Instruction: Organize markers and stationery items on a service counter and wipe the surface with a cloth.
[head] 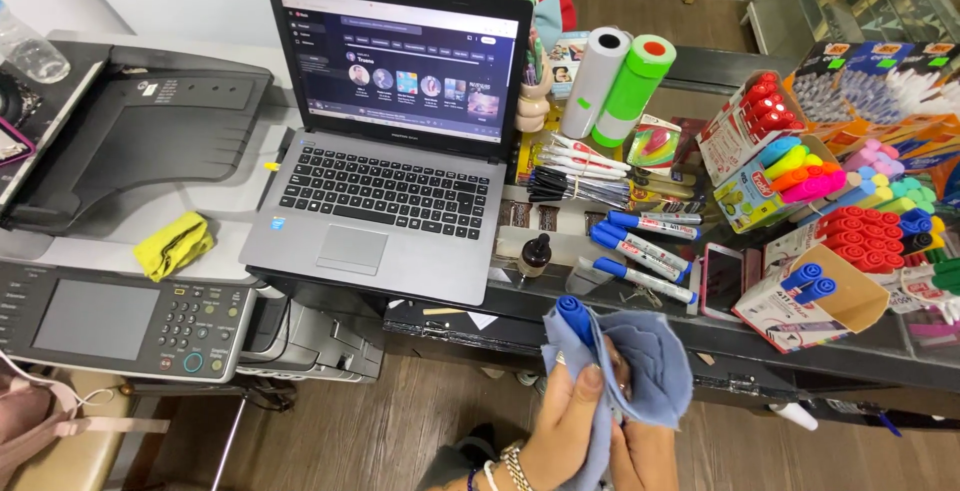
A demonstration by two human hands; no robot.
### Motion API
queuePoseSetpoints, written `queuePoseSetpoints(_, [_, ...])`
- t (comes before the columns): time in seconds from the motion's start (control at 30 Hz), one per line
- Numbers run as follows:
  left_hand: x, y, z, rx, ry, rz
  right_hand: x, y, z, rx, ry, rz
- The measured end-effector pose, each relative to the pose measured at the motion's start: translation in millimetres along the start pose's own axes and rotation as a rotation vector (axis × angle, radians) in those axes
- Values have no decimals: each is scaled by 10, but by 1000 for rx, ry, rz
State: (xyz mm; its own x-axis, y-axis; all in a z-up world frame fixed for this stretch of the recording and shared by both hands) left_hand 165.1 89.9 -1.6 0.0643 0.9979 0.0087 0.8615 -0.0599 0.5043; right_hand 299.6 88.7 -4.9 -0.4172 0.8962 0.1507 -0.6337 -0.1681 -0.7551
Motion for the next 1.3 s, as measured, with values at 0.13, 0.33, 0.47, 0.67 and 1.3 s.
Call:
queuePoseSetpoints(0.13, [58, -108, -195, 106, 86, 29, 178, -361, 208, 4, -53, 172])
queuePoseSetpoints(0.33, [45, -2, -346, 61, -41, 254, 61, -1310, 56, 475, -42, -289])
queuePoseSetpoints(0.47, [-17, 176, -449, 302, -60, 379, 475, -1265, 674, 402, 9, -79])
queuePoseSetpoints(0.67, [-56, 274, -615, 419, 63, 405, 408, -1174, 991, 603, -76, -96])
queuePoseSetpoints(1.3, [419, 563, -144, 582, -52, 469, -502, -2141, -406, 549, 48, -954])
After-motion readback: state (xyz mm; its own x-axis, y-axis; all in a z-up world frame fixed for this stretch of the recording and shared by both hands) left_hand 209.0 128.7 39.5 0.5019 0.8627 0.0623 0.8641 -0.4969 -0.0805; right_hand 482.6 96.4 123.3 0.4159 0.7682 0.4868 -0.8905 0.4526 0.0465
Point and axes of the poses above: each hand's wrist, its own x-axis towards the middle knuckle, its own y-axis out of the palm, z = x × y, the point moved 7 cm from there along x, towards the middle knuckle, and after that the axes turned 6 degrees about z, right-handed, at the moved point
